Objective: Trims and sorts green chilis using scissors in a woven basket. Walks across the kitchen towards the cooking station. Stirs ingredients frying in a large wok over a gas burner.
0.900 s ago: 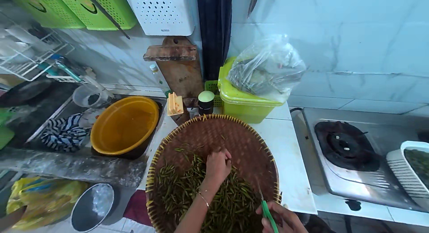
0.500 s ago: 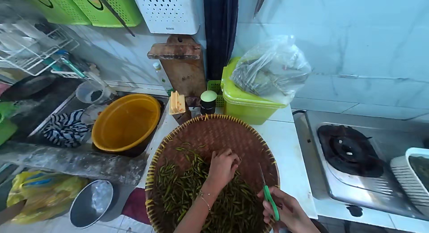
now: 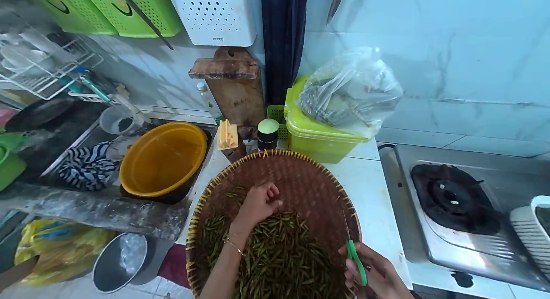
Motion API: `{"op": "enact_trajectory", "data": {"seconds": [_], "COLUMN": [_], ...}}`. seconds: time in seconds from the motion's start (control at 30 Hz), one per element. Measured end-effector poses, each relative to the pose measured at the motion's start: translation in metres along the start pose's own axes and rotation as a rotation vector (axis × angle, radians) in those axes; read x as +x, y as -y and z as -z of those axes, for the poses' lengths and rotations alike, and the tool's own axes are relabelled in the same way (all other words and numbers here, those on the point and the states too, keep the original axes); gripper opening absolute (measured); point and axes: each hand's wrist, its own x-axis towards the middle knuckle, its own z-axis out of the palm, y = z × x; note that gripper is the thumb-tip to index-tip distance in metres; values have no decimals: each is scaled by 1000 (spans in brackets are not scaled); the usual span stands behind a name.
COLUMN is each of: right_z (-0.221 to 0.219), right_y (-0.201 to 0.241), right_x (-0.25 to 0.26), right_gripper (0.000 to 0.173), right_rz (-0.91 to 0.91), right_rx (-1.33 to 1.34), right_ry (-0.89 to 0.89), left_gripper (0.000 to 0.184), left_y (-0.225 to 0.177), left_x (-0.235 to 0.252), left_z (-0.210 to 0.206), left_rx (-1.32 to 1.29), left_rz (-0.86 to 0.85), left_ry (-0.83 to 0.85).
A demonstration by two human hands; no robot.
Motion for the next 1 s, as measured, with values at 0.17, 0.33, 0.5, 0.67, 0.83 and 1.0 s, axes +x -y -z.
{"op": "enact_trajectory", "data": {"seconds": [0.17,0.33,0.5,0.67,0.83,1.0], "right_z": [-4,-1,6,20,26,9], "right_y": [4,8,17,15,-13,-23], "right_x": [4,9,11,17,40,36], "right_gripper": [29,28,28,31,55,57], "right_rz": [19,32,76,191,446,194], "right_rx": [-6,-28,-44,-107,-530,-556], "right_ry": [-9,-49,-95,-254,-648,-578], "left_gripper": [44,27,25,24,18,18], "left_y": [-12,-26,-29,-55,-69,-49], "left_x": [6,7,10,39,68,73], "left_z": [-1,-10,-5,6,-10,-23], "left_rx": [141,244,143,-56,102,90], "left_rz": [-28,-44,-43,-93,-145,-158], "left_ry": [284,383,386,192,-7,-64]}}
